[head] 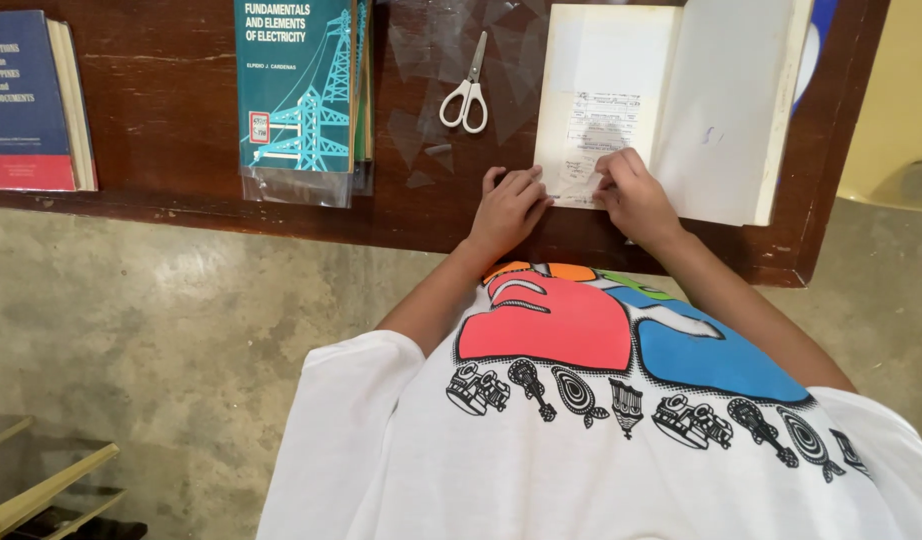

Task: The person removes a book from a plastic sleeve using scissors, then opens the book and applies clear tape to the spine area to repair it. The person uses scissors to cut the tape and smooths it down with their fingers.

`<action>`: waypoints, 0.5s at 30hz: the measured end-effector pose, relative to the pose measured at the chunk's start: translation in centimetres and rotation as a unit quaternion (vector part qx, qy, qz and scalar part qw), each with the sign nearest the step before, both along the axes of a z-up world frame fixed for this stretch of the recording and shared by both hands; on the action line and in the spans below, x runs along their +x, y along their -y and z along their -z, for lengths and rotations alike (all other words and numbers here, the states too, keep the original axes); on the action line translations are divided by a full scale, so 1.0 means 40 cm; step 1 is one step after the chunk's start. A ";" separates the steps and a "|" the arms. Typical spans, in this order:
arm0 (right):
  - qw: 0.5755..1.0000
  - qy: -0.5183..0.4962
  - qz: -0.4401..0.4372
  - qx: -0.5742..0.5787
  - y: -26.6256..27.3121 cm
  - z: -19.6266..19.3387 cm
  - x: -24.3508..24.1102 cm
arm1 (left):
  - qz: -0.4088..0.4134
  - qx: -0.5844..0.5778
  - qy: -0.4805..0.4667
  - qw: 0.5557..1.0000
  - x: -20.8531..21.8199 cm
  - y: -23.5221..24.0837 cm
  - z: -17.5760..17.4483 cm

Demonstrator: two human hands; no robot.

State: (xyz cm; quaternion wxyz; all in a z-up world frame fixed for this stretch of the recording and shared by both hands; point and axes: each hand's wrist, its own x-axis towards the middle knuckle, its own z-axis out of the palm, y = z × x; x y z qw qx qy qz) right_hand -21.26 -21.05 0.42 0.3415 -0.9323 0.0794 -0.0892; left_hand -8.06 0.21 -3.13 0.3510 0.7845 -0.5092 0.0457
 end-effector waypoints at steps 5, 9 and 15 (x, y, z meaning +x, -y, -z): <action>0.999 -0.023 0.025 -0.001 0.003 -0.005 0.004 | -0.040 0.001 0.042 0.998 -0.024 0.014 0.008; 0.997 -0.027 0.042 -0.051 0.029 0.015 0.020 | -0.076 0.041 0.068 0.994 -0.032 0.022 0.026; 0.996 -0.048 0.065 -0.027 0.039 0.039 0.025 | -0.107 -0.014 0.142 0.984 -0.047 0.048 0.130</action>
